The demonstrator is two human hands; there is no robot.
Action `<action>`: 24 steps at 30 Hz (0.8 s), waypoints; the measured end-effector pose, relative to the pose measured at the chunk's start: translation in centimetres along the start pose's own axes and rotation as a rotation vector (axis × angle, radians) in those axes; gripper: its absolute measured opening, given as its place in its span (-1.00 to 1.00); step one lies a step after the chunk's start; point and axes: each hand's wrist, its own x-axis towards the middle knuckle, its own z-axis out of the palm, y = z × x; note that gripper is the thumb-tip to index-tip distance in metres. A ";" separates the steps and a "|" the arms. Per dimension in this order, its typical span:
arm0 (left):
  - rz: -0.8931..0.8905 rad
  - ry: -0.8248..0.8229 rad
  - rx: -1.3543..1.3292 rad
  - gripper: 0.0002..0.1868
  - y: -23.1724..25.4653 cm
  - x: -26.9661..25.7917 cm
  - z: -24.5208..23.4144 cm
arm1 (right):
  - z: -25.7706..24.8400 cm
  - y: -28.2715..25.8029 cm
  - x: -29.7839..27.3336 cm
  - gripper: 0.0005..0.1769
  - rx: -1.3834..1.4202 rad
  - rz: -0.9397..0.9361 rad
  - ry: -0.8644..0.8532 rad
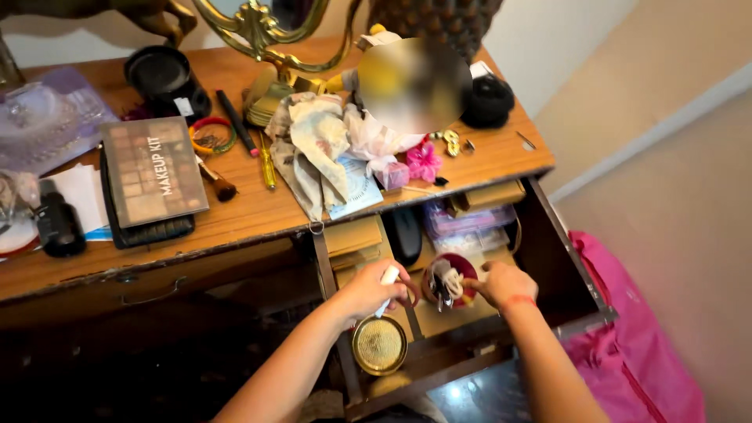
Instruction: The person organizes a cluttered wooden dresser by picking up various small items and placing them into an open drawer. They handle makeup brushes, hair ties, a makeup kit, a comb, a candle, and other miscellaneous objects, moving them from the surface into the drawer.
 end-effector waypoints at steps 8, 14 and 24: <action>0.262 0.239 0.494 -0.18 1.1 -0.7 1.1 | -8.8 -12.4 -7.5 -0.54 0.486 -0.499 -0.352; 0.094 0.449 0.507 0.03 3.0 -4.0 0.3 | -7.3 -11.4 -4.8 -0.75 0.644 -0.994 -0.466; 0.097 1.112 0.379 -0.46 0.8 -12.7 0.8 | 2.9 -14.3 -3.5 -0.75 -0.129 -1.453 0.078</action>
